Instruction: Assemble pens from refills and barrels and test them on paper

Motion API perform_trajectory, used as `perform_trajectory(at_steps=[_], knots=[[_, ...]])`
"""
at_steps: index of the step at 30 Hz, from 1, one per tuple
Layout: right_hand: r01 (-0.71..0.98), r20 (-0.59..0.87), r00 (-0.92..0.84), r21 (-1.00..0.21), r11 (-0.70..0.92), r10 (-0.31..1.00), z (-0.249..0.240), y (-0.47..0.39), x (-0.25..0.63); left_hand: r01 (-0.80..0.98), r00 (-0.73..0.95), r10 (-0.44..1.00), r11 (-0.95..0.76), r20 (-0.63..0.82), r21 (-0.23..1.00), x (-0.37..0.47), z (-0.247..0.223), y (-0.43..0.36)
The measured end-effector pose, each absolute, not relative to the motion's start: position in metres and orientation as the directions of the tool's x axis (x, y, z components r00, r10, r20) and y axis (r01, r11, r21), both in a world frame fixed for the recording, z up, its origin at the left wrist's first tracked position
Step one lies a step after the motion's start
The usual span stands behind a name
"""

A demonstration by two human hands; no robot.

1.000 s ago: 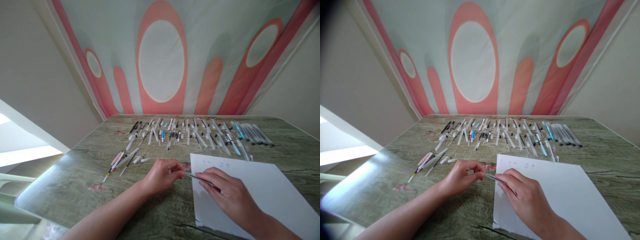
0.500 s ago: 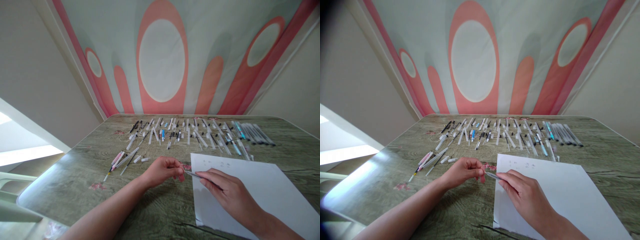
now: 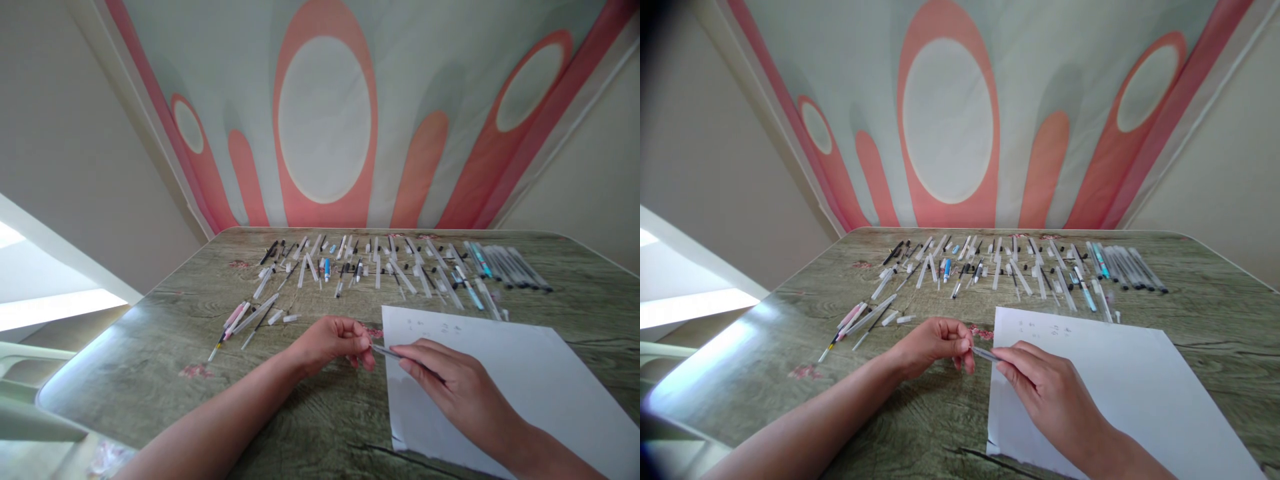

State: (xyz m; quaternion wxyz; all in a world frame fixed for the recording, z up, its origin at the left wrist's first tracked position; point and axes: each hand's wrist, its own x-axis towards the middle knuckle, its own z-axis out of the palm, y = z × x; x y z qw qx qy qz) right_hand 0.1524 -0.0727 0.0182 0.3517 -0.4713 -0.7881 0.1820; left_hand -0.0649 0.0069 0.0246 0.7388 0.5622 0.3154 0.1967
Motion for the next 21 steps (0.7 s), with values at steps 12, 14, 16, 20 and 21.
perform_trajectory(at_steps=[12, 14, 16, 20, 21], knots=[[0.651, 0.366, -0.243, -0.625, 0.430, 0.898, 0.019, -0.072, 0.152, 0.891, 0.430, 0.901, -0.434, 0.059, 0.130, -0.144, 0.062, 0.045], [0.657, 0.357, -0.240, -0.625, 0.422, 0.903, 0.018, -0.071, 0.152, 0.920, 0.390, 0.920, -0.390, -0.030, 0.032, -0.157, 0.058, 0.052], [0.668, 0.357, -0.232, -0.617, 0.415, 0.905, 0.017, -0.071, 0.151, 0.931, 0.365, 0.928, -0.364, -0.071, 0.029, -0.160, 0.055, 0.056], [0.689, 0.365, -0.221, -0.598, 0.410, 0.904, 0.018, -0.070, 0.149, 0.892, 0.434, 0.899, -0.421, -0.053, 0.163, -0.139, 0.056, 0.049], [0.686, 0.370, -0.223, -0.598, 0.415, 0.902, 0.019, -0.070, 0.149, 0.855, 0.480, 0.876, -0.454, -0.050, 0.251, -0.131, 0.058, 0.045]])
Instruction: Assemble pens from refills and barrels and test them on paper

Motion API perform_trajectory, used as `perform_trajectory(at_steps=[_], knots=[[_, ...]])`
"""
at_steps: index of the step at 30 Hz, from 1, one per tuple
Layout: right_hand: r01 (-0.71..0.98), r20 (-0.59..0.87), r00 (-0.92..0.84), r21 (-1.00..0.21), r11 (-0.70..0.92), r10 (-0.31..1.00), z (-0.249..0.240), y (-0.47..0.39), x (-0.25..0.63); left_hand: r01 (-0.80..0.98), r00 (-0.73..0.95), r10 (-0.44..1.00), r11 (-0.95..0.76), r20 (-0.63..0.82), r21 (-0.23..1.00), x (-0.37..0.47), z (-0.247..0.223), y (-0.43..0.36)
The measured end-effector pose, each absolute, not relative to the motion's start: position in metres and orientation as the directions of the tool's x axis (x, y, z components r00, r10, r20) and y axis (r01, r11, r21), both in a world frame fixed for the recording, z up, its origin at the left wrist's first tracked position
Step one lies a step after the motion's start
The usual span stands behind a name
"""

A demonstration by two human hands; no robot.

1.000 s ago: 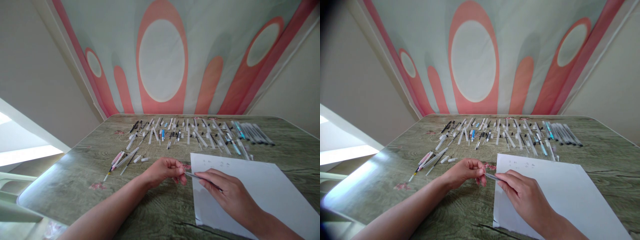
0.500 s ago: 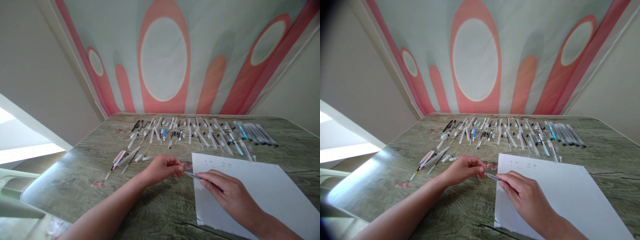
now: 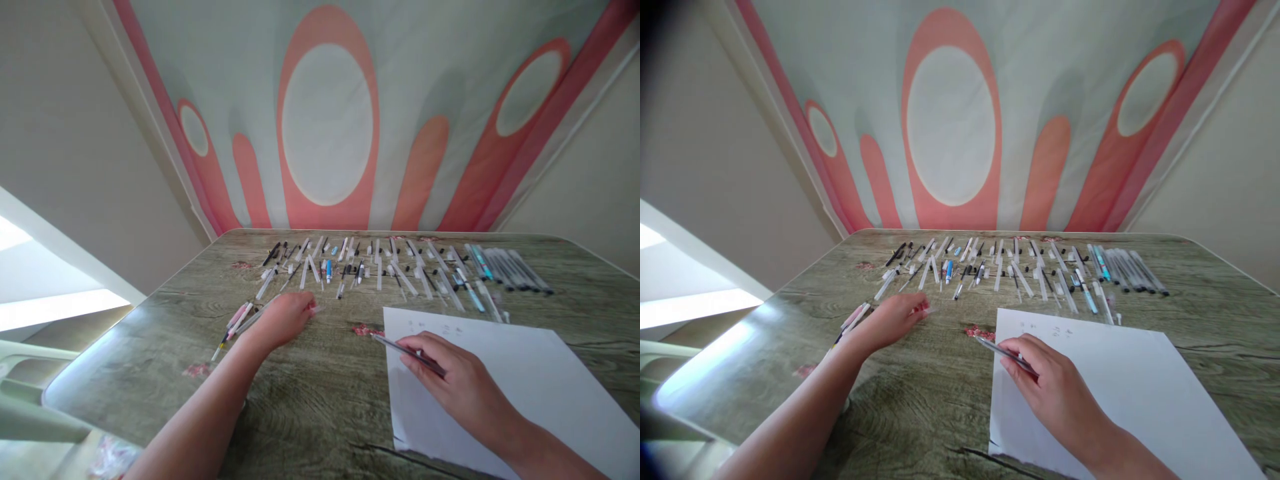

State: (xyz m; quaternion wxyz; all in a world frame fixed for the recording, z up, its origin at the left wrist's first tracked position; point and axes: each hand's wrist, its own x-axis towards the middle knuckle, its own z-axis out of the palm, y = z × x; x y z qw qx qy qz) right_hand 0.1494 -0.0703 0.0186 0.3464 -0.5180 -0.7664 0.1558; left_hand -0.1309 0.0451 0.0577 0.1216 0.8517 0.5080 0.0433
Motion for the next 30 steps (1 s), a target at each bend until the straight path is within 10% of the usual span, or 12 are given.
perform_trajectory(at_steps=[7, 30], knots=[[0.673, 0.382, -0.220, -0.607, 0.423, 0.898, 0.018, -0.073, 0.149, 0.515, 0.694, 0.718, -0.435, -0.061, 0.739, -0.096, 0.061, 0.022], [0.694, 0.378, -0.284, -0.553, 0.461, 0.881, 0.014, -0.071, 0.148, 0.558, 0.747, 0.664, -0.598, -0.035, 0.575, -0.089, 0.069, 0.006]])
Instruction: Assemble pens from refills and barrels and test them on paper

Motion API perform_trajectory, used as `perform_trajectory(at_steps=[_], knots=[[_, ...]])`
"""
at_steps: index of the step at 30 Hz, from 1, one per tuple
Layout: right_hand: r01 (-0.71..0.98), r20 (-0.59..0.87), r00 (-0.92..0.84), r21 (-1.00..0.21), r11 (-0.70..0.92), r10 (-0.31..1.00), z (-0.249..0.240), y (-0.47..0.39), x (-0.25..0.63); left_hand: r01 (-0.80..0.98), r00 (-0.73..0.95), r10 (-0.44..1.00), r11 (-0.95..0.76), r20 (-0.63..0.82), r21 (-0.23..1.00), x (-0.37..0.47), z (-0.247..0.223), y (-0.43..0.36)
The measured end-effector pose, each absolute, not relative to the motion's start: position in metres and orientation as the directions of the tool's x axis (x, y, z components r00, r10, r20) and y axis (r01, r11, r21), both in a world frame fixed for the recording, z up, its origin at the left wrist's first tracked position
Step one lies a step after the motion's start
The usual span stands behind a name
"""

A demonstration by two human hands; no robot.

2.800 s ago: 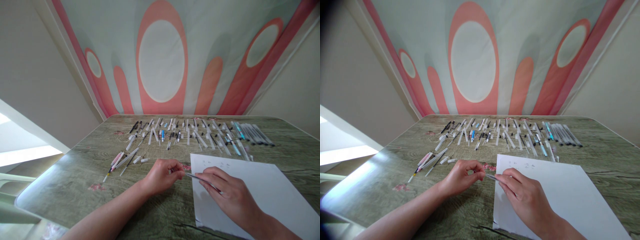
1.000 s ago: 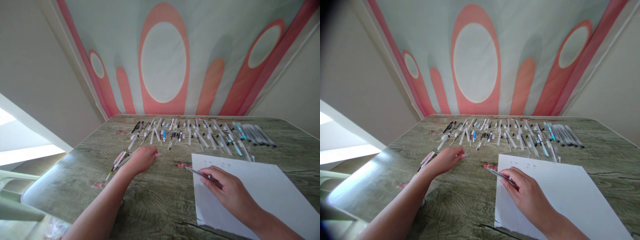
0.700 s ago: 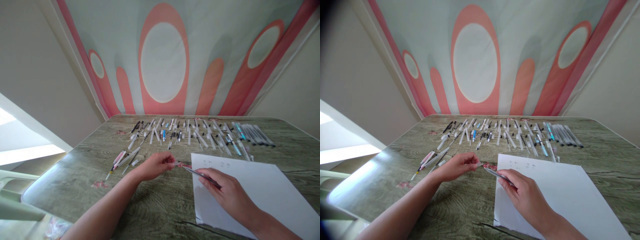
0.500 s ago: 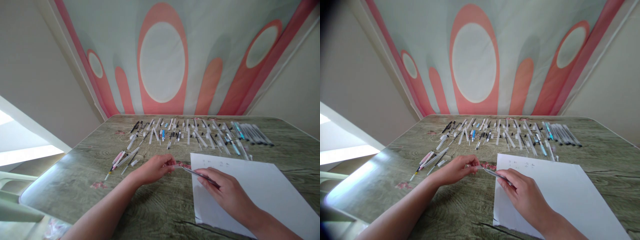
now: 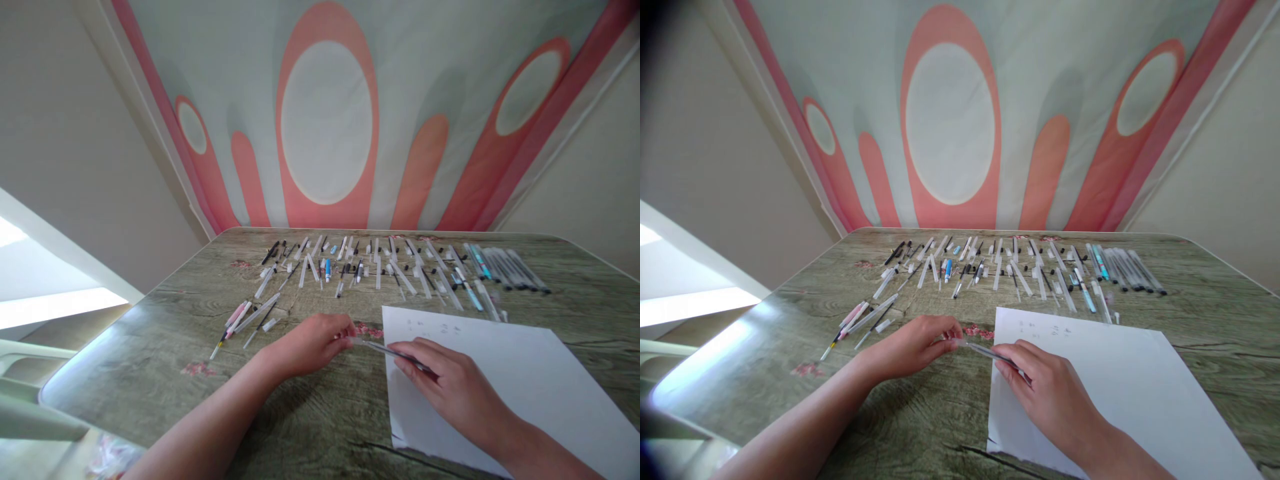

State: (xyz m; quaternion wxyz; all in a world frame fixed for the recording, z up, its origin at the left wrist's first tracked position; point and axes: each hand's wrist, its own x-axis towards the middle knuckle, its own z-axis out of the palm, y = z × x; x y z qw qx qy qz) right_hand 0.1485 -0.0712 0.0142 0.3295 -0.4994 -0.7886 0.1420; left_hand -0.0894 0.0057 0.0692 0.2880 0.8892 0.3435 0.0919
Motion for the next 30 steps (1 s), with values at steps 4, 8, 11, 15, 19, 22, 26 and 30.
perform_trajectory(at_steps=[4, 8, 11, 15, 19, 22, 26, 30], knots=[[0.698, 0.358, -0.296, -0.551, 0.457, 0.885, 0.012, -0.070, 0.149, 0.549, 0.745, 0.666, -0.591, -0.026, 0.592, -0.089, 0.068, 0.006], [0.701, 0.334, -0.299, -0.560, 0.443, 0.894, 0.011, -0.070, 0.150, 0.538, 0.734, 0.679, -0.568, -0.015, 0.623, -0.089, 0.068, 0.007], [0.692, 0.316, -0.298, -0.579, 0.432, 0.901, 0.012, -0.070, 0.148, 0.517, 0.728, 0.686, -0.535, -0.014, 0.668, -0.088, 0.067, 0.007], [0.637, 0.270, -0.289, -0.662, 0.395, 0.919, 0.016, -0.071, 0.145, 0.435, 0.685, 0.728, -0.364, -0.040, 0.823, -0.085, 0.059, 0.009], [0.543, 0.161, -0.222, -0.799, 0.259, 0.962, 0.021, -0.074, 0.139, 0.110, 0.628, 0.771, 0.047, -0.106, 0.993, -0.076, 0.043, 0.014], [0.357, 0.000, -0.214, -0.931, 0.078, 0.977, 0.016, -0.074, 0.131, -0.178, 0.580, 0.806, 0.269, -0.120, 0.947, -0.064, 0.034, 0.011], [-0.010, -0.204, -0.301, -0.976, -0.217, 0.931, 0.005, -0.074, 0.118, -0.401, 0.586, 0.797, 0.444, -0.148, 0.801, -0.041, 0.029, -0.001], [-0.244, -0.274, -0.307, -0.903, -0.353, 0.911, 0.010, -0.078, 0.109, -0.488, 0.584, 0.797, 0.494, -0.152, 0.720, -0.010, 0.031, -0.009]])
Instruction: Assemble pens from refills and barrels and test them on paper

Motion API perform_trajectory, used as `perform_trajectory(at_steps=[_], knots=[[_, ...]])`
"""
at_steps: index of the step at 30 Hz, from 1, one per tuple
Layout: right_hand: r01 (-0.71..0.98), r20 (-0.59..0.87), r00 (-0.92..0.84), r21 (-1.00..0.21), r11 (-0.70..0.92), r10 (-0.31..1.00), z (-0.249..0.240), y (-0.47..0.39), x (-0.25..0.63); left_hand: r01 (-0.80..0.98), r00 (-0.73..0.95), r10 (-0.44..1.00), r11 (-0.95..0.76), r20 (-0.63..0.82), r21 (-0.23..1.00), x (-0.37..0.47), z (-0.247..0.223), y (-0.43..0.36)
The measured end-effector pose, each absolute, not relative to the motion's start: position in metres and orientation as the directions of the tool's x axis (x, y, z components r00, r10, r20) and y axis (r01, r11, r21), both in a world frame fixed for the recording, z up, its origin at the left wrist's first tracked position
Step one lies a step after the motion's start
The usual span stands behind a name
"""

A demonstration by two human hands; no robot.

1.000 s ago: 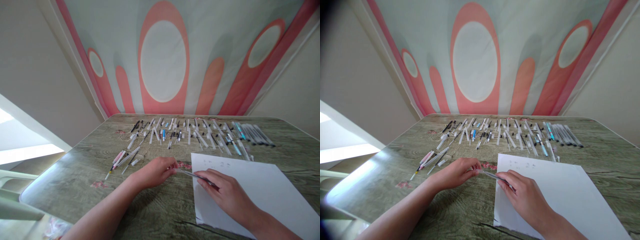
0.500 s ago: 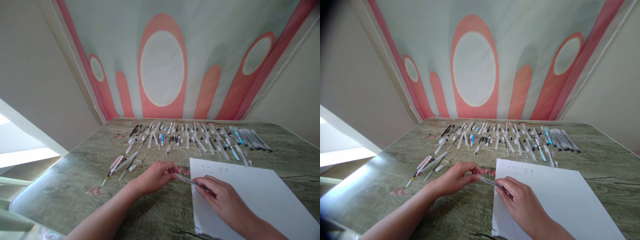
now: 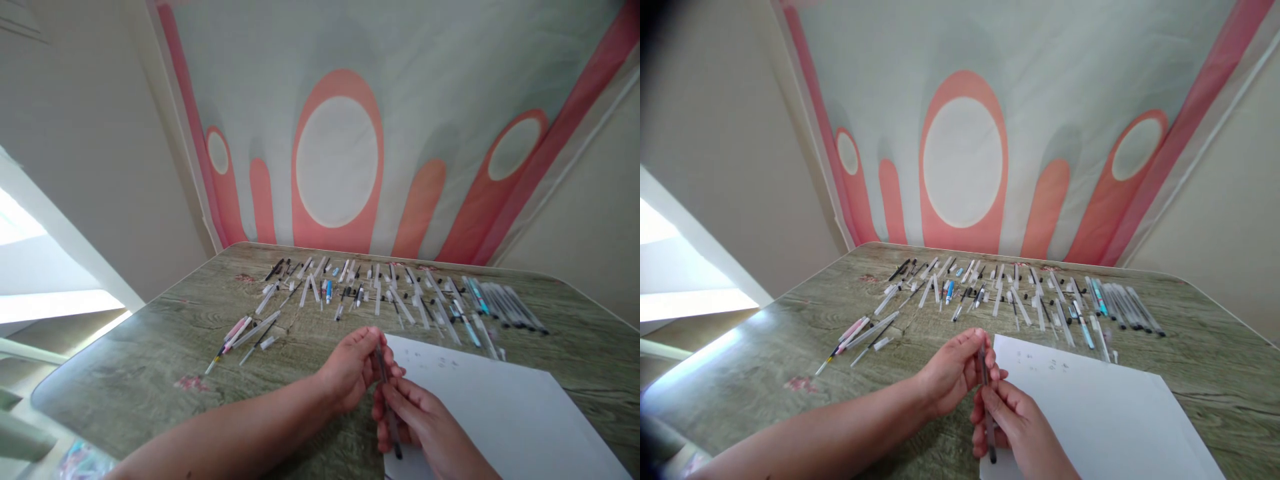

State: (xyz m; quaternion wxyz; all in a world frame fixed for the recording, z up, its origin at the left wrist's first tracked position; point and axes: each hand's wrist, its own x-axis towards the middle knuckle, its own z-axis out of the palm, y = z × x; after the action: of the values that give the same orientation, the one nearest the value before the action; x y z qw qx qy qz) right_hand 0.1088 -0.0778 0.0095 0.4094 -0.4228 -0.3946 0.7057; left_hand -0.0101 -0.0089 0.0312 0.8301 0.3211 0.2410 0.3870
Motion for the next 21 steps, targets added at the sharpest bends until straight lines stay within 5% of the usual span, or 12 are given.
perform_trajectory(at_steps=[3, 11, 21], knots=[[-0.273, -0.261, -0.202, -0.911, -0.310, 0.944, 0.017, -0.079, 0.112, -0.539, 0.582, 0.803, 0.500, -0.130, 0.677, 0.010, 0.041, -0.004], [0.050, -0.140, -0.266, -0.990, -0.131, 0.954, 0.011, -0.069, 0.132, -0.605, 0.640, 0.765, 0.561, -0.074, 0.565, 0.019, 0.063, 0.026], [0.418, -0.072, -0.187, -0.908, 0.013, 0.980, 0.003, -0.072, 0.126, -0.587, 0.699, 0.708, 0.647, -0.099, 0.487, 0.008, 0.047, 0.025]])
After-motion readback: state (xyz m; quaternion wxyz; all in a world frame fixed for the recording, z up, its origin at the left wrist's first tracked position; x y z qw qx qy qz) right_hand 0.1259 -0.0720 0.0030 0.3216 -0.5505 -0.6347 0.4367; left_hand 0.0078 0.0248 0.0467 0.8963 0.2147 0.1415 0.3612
